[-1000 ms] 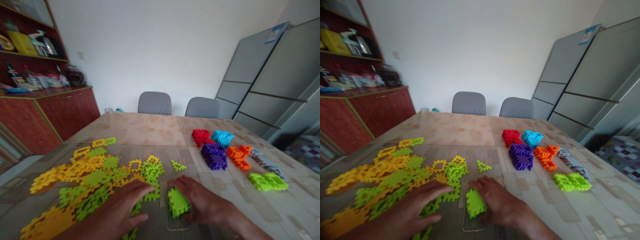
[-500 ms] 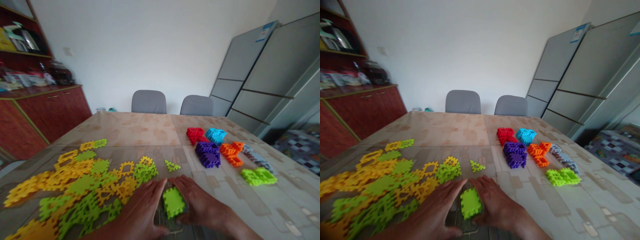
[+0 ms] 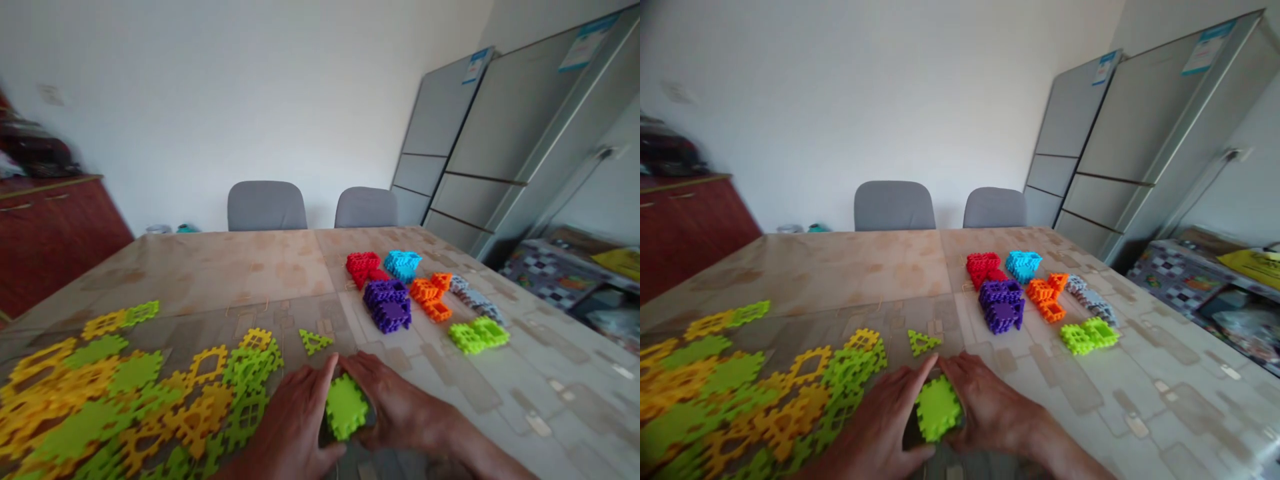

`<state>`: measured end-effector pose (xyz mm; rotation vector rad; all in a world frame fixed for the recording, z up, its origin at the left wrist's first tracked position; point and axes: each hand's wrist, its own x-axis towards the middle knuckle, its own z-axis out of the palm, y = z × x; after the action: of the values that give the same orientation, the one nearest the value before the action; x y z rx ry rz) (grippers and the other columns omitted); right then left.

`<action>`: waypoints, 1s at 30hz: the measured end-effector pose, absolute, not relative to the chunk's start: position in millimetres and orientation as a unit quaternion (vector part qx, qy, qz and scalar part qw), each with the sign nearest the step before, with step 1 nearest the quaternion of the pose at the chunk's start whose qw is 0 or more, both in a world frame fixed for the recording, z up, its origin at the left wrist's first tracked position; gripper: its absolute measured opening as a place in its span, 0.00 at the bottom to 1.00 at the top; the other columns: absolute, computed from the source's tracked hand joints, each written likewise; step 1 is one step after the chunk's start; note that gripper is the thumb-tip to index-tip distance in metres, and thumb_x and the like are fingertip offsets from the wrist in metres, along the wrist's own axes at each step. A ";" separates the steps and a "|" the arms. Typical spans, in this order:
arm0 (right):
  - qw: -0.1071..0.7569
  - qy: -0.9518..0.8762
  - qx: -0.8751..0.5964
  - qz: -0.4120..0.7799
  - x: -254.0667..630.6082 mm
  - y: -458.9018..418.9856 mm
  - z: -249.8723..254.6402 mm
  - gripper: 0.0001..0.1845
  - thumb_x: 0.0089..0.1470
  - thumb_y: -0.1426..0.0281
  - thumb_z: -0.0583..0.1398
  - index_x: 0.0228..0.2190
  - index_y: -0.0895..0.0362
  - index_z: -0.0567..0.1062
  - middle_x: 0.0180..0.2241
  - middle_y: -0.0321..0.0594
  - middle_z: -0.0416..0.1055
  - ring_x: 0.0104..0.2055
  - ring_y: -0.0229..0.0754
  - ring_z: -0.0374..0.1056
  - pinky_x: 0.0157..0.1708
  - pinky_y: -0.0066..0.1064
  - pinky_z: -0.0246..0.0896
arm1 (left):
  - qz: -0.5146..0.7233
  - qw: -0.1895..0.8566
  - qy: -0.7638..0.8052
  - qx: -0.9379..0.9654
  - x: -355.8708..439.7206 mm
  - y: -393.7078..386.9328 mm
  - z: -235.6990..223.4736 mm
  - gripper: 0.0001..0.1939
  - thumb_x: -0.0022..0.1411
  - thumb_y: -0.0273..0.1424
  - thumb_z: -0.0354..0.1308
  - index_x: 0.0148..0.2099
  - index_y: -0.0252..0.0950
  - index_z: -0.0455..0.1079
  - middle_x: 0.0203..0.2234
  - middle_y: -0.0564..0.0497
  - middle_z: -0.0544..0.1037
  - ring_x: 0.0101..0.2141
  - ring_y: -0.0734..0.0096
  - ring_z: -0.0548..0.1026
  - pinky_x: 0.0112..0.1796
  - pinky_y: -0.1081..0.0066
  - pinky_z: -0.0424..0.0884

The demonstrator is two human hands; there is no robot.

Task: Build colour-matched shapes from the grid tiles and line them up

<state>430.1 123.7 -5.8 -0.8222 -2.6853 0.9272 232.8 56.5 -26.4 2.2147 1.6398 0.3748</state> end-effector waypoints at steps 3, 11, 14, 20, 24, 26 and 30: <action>0.073 -0.897 -0.312 0.304 455.7 127.6 -4.9 0.51 0.36 0.69 0.68 0.62 0.61 0.58 0.58 0.55 0.63 0.60 0.57 0.58 0.60 0.48 0.50 | 0.155 0.170 0.554 0.800 257.5 68.5 -26.9 0.50 0.48 0.25 0.66 0.70 0.35 0.46 0.59 0.41 0.68 0.55 0.52 0.67 0.58 0.56 0.61; 0.043 -0.864 -0.402 0.299 502.1 124.6 2.2 0.52 0.40 0.70 0.66 0.65 0.59 0.54 0.63 0.54 0.57 0.65 0.56 0.51 0.64 0.49 0.44 | 0.161 0.159 0.514 0.828 301.7 84.7 -25.4 0.51 0.50 0.29 0.69 0.69 0.32 0.45 0.53 0.40 0.73 0.49 0.51 0.70 0.53 0.52 0.65; 0.032 -0.840 -0.436 0.321 507.4 115.3 7.2 0.56 0.43 0.64 0.67 0.67 0.57 0.47 0.67 0.52 0.50 0.68 0.56 0.45 0.65 0.51 0.41 | 0.156 0.168 0.511 0.829 296.5 82.8 -23.9 0.55 0.47 0.32 0.72 0.70 0.32 0.44 0.54 0.39 0.72 0.50 0.49 0.70 0.55 0.51 0.64; 0.041 -0.774 -0.583 0.243 475.8 81.5 9.2 0.58 0.47 0.59 0.65 0.68 0.60 0.39 0.67 0.58 0.49 0.67 0.60 0.47 0.64 0.53 0.45 | 0.152 0.201 0.505 0.826 264.9 70.9 -16.5 0.47 0.50 0.26 0.65 0.69 0.38 0.48 0.60 0.43 0.67 0.57 0.54 0.66 0.59 0.55 0.61; 0.039 -0.757 -0.624 0.189 447.7 72.2 3.2 0.58 0.44 0.63 0.67 0.68 0.57 0.43 0.62 0.57 0.57 0.62 0.65 0.55 0.58 0.57 0.53 | 0.154 0.201 0.514 0.819 251.8 67.1 -12.6 0.44 0.51 0.23 0.61 0.68 0.40 0.49 0.62 0.45 0.65 0.59 0.57 0.65 0.60 0.57 0.61; 0.053 -0.744 -0.647 0.156 440.0 72.7 -1.8 0.55 0.46 0.65 0.66 0.68 0.54 0.45 0.57 0.55 0.64 0.58 0.66 0.60 0.54 0.58 0.57 | 0.148 0.209 0.513 0.819 249.9 67.0 -12.3 0.43 0.51 0.22 0.60 0.68 0.40 0.51 0.62 0.46 0.65 0.59 0.58 0.65 0.60 0.58 0.61; 0.084 -0.747 -0.654 0.083 435.1 76.6 -12.6 0.52 0.48 0.67 0.64 0.67 0.51 0.44 0.47 0.52 0.71 0.49 0.64 0.66 0.46 0.56 0.64 | 0.150 0.226 0.500 0.822 249.2 66.5 -16.4 0.42 0.51 0.22 0.58 0.67 0.41 0.52 0.62 0.48 0.65 0.59 0.60 0.65 0.60 0.58 0.61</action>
<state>435.1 76.6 -12.6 -1.9519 -2.2288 0.2484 249.2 66.5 -16.4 2.2667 1.3788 0.4130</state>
